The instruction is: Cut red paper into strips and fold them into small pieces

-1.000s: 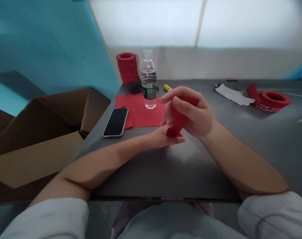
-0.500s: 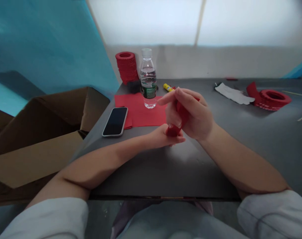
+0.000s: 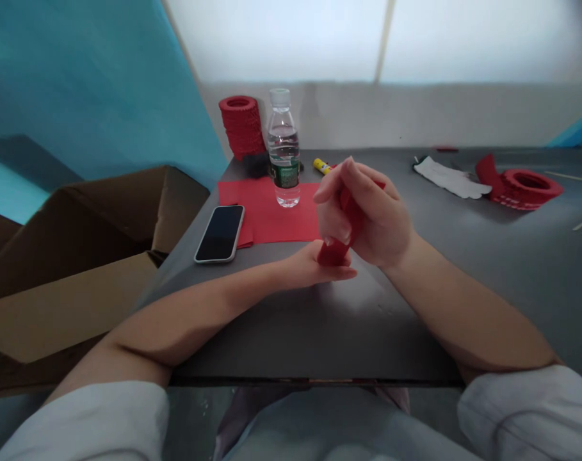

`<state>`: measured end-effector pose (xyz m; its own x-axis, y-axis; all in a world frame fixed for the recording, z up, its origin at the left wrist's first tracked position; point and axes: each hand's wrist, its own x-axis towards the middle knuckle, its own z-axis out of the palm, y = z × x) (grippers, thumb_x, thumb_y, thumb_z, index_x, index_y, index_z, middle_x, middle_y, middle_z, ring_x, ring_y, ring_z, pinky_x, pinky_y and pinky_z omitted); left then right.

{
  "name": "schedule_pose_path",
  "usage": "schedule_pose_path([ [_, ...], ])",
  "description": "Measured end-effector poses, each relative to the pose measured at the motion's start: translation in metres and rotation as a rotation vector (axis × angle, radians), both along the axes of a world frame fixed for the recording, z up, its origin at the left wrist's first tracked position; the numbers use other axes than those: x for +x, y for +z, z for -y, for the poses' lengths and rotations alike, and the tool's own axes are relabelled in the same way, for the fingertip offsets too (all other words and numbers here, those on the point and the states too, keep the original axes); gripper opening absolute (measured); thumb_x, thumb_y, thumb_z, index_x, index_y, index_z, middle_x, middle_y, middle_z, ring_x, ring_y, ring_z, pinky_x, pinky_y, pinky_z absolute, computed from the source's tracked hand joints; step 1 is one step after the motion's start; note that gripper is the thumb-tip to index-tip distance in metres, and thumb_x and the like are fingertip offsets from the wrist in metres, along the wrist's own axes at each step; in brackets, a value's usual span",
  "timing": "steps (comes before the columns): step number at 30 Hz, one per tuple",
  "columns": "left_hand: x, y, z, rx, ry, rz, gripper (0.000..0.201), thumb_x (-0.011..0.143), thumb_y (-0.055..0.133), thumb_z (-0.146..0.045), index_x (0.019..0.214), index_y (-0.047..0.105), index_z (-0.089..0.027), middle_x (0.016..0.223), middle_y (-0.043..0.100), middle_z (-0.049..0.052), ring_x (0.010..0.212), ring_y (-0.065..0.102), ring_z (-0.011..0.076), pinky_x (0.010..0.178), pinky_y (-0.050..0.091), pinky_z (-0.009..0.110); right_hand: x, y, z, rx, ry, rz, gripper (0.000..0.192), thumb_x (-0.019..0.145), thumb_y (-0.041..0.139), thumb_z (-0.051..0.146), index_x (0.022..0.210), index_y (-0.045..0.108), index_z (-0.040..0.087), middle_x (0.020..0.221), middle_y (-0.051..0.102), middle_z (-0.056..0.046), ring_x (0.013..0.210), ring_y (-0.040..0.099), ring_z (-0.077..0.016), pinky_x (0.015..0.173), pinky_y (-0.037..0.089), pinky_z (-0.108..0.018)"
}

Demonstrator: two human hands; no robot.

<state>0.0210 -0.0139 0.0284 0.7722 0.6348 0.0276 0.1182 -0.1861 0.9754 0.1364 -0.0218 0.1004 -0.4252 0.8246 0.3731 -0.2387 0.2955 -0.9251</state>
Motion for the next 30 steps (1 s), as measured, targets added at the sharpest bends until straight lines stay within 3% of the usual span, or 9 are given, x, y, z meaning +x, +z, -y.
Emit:
schedule_pose_path([
  [8,-0.001,0.0,0.0,0.008,0.024,-0.029,0.031,0.074,0.062,-0.039,0.061,0.046,-0.016,0.056,0.043,-0.004,0.053,0.039,0.0071,0.048,0.032,0.02,0.0,-0.002,-0.001,-0.021,-0.004,0.0,0.035,0.089,0.042,0.05,0.084,0.06,0.021,0.044,0.039,0.008,0.038,0.037,-0.0077,0.042,0.038,-0.021],
  [12,0.0,-0.002,0.001,-0.013,0.064,-0.047,0.031,0.074,0.062,-0.04,0.063,0.048,-0.015,0.056,0.048,-0.003,0.052,0.043,0.0078,0.046,0.033,0.02,-0.002,-0.002,-0.001,-0.015,0.086,-0.1,0.033,0.091,0.042,0.041,0.075,0.059,0.019,0.042,0.041,0.007,0.036,0.035,-0.0071,0.039,0.034,-0.02],
  [16,0.001,-0.002,0.002,-0.005,0.087,-0.065,0.031,0.074,0.062,-0.041,0.062,0.049,-0.015,0.054,0.048,-0.003,0.051,0.043,0.0075,0.047,0.034,0.02,-0.004,-0.004,-0.003,-0.017,0.116,-0.158,0.038,0.09,0.044,0.045,0.069,0.058,0.017,0.04,0.04,0.007,0.035,0.034,-0.0069,0.037,0.034,-0.02],
  [23,0.002,-0.002,0.004,-0.028,0.167,-0.024,0.031,0.074,0.063,-0.037,0.06,0.047,-0.015,0.052,0.046,-0.004,0.049,0.043,0.0072,0.045,0.035,0.019,-0.003,-0.008,0.001,-0.046,0.162,-0.123,0.036,0.089,0.046,0.048,0.075,0.061,0.019,0.053,0.056,0.002,0.045,0.053,-0.0106,0.044,0.046,-0.022],
  [27,0.003,-0.005,0.006,-0.169,0.101,0.053,0.031,0.073,0.065,-0.04,0.065,0.048,-0.016,0.049,0.048,-0.004,0.045,0.045,0.008,0.047,0.04,0.021,-0.002,-0.011,-0.009,-0.071,0.035,-0.071,0.042,0.083,0.049,0.057,0.078,0.061,0.017,0.059,0.061,-0.001,0.053,0.06,-0.0141,0.051,0.052,-0.027],
  [30,0.005,-0.003,0.011,-0.35,0.083,0.227,0.029,0.073,0.067,-0.038,0.074,0.049,-0.016,0.051,0.05,-0.004,0.047,0.047,0.0087,0.054,0.045,0.025,-0.002,-0.015,-0.022,-0.102,-0.123,-0.094,0.047,0.081,0.048,0.062,0.079,0.06,0.016,0.065,0.064,-0.003,0.062,0.064,-0.0156,0.057,0.054,-0.028],
])
